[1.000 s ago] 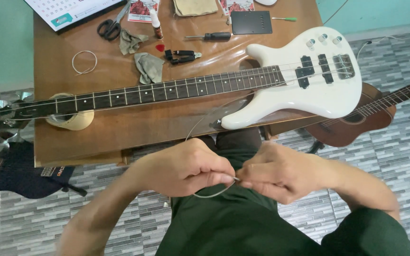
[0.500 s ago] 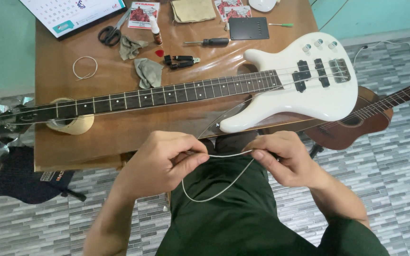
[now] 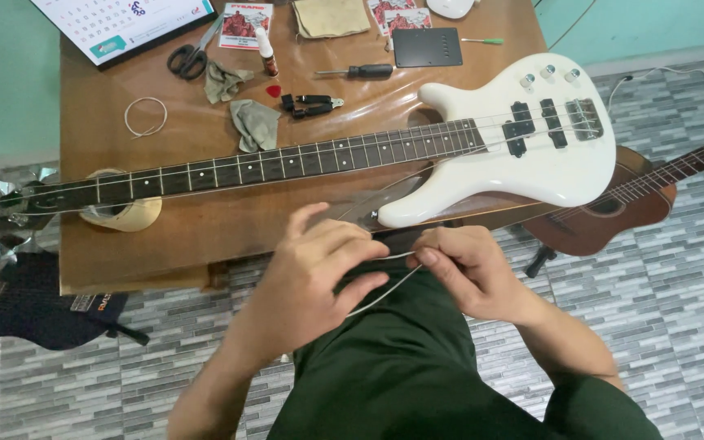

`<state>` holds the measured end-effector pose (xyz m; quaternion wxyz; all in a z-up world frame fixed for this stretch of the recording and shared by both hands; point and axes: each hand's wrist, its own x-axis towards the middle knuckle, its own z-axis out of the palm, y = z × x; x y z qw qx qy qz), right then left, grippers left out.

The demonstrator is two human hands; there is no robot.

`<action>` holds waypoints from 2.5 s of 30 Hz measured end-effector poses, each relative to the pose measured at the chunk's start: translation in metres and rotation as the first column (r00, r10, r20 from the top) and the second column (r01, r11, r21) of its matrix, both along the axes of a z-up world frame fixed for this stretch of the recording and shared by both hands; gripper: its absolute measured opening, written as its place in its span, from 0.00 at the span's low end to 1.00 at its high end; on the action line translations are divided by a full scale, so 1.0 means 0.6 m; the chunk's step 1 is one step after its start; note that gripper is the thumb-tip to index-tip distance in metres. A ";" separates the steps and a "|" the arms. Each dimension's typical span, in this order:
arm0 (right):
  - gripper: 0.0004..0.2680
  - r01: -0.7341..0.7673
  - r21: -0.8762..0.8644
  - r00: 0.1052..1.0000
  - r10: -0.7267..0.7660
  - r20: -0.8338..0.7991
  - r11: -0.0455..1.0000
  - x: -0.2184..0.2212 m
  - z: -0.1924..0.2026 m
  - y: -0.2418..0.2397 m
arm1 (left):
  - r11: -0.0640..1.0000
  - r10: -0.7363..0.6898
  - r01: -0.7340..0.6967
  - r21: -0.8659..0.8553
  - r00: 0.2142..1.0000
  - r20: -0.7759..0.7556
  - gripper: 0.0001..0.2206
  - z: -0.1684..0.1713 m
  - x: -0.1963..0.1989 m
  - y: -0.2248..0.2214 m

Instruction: Coiling a long guitar string into a neat circle for storage or disposal.

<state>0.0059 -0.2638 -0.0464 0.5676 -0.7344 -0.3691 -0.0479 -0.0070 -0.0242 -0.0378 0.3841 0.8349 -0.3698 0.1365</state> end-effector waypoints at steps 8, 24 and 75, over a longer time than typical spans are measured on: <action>0.07 0.231 -0.148 0.902 -0.155 0.402 0.961 0.006 -0.037 -0.004 | 0.989 0.111 -0.112 -0.102 0.994 -0.009 0.06 -0.023 -0.010 -0.043; 0.07 0.338 -0.533 0.536 0.307 0.786 0.775 0.005 0.001 -0.016 | 0.944 -0.108 0.115 0.309 0.993 -0.040 0.09 -0.002 0.013 -0.021; 0.06 0.318 -0.140 0.663 -0.115 0.739 0.938 0.071 -0.065 0.010 | 0.994 0.038 -0.033 0.108 0.998 -0.052 0.06 -0.030 0.060 -0.002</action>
